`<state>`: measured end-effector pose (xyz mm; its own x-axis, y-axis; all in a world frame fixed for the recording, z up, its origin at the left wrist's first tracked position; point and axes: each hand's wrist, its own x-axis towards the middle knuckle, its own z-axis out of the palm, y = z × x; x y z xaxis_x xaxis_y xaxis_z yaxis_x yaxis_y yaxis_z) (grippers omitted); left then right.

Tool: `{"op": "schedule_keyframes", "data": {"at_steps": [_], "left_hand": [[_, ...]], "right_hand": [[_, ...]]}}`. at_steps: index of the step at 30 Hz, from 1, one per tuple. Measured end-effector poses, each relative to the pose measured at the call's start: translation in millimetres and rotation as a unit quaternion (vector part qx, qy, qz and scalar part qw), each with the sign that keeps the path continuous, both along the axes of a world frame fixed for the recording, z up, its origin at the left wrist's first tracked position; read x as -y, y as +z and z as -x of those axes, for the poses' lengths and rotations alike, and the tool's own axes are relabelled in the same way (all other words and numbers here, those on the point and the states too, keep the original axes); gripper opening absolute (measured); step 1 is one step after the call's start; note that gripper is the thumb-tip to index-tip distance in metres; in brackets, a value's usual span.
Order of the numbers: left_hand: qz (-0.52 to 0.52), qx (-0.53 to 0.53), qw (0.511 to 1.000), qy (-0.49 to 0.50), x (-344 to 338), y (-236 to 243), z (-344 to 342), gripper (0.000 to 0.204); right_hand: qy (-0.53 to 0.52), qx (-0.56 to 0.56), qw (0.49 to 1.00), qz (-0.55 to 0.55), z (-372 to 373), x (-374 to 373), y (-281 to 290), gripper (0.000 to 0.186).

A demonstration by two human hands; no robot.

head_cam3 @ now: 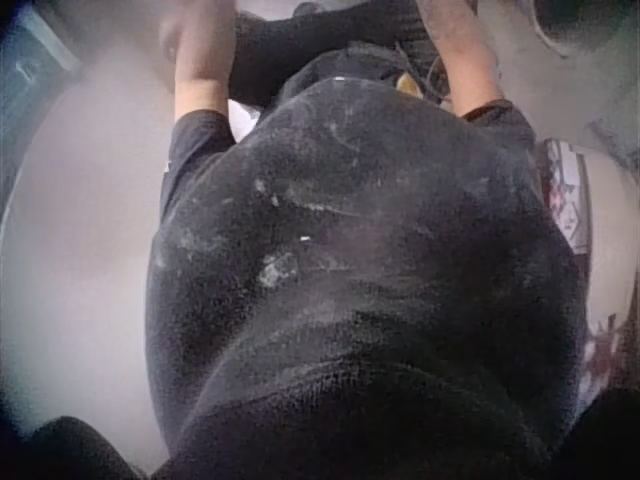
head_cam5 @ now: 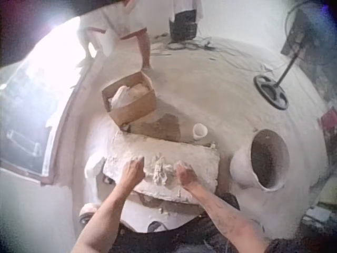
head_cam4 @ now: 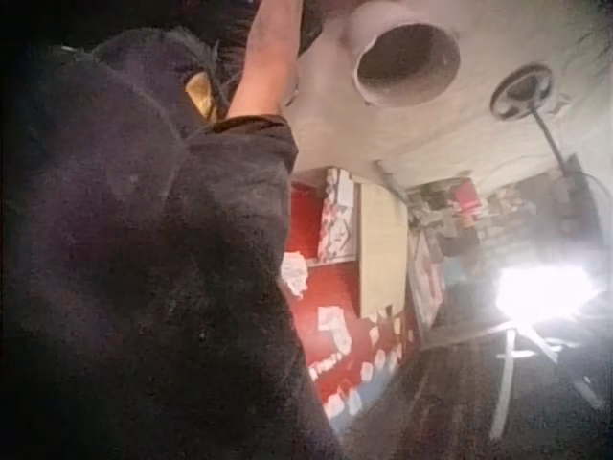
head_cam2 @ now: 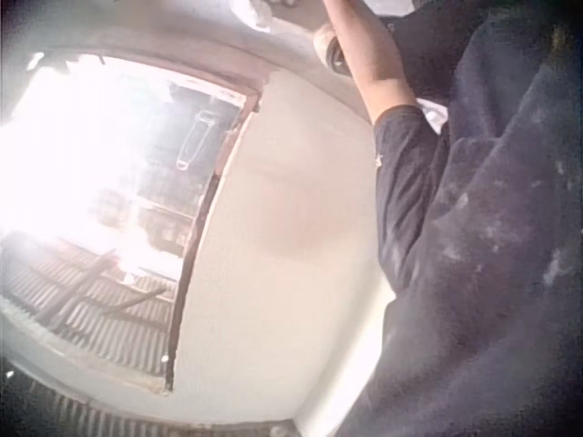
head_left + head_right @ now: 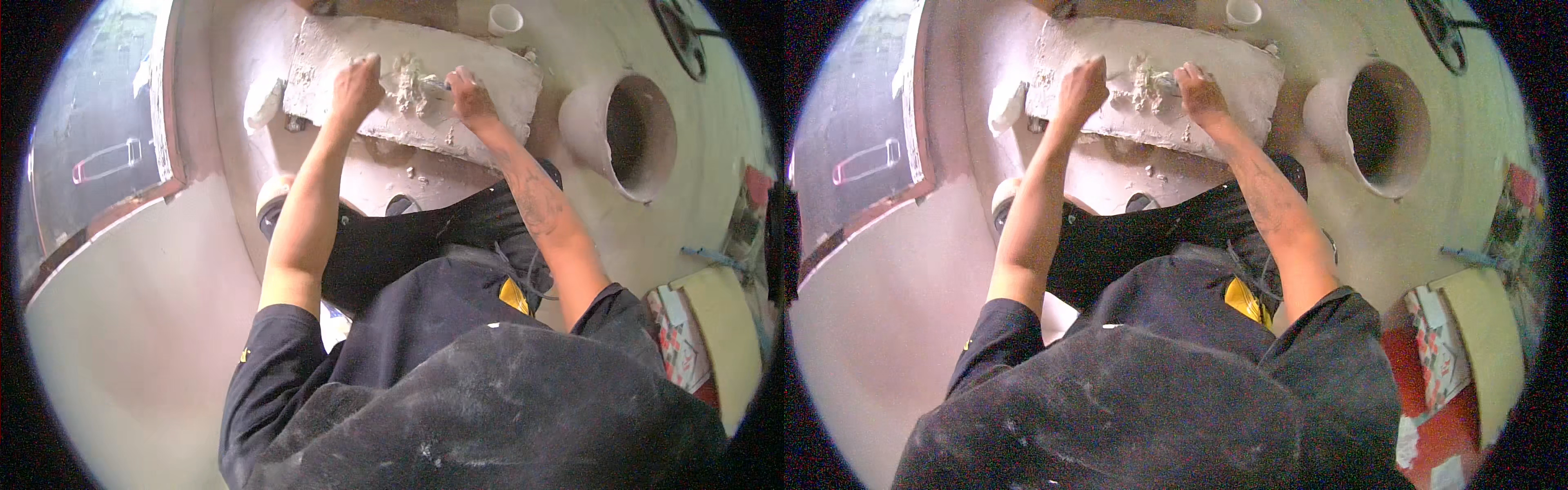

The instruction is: The person pours water from a cup onto plaster powder on a board and mixes it using putty knives. The person adds more plaster powder from a bag and blends it using the putty knives.

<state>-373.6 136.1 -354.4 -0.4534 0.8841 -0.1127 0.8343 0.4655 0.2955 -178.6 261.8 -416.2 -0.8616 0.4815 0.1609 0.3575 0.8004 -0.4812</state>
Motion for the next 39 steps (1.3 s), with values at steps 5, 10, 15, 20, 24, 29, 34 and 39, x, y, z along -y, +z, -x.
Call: {"op": "schedule_keyframes", "data": {"at_steps": [5, 10, 15, 20, 24, 29, 34, 39], "left_hand": [[-0.057, 0.041, 0.997, -0.036, -18, 44, 0, 0.029], [-0.028, 0.057, 0.986, -0.156, -27, 59, -21, 0.027], [0.001, 0.025, 0.985, -0.173, -28, 42, -21, 0.019], [-0.035, -0.004, 0.986, -0.161, -25, -6, -12, 0.012], [-0.048, -0.046, 0.982, -0.179, -27, -30, -5, 0.012], [-0.079, -0.119, 0.967, -0.211, -10, -12, -10, 0.014], [-0.120, -0.149, 0.954, -0.233, -4, -1, -15, 0.013], [-0.160, -0.119, 0.953, -0.229, -11, 10, -22, 0.012]], "right_hand": [[0.062, -0.059, 0.984, -0.153, -14, 6, 7, 0.019], [0.144, -0.141, 0.977, -0.067, -1, 17, 15, 0.028], [0.208, -0.174, 0.960, -0.061, 9, 22, 31, 0.020], [0.196, -0.146, 0.967, -0.073, 5, 14, 47, 0.020], [0.067, -0.028, 0.997, -0.027, -18, -5, 48, 0.020], [-0.077, -0.030, 0.987, 0.140, -51, -25, 58, 0.033], [-0.011, -0.030, 0.973, 0.228, -40, -13, 74, 0.037], [0.010, -0.014, 0.977, 0.213, -12, -32, 27, 0.033]]}}
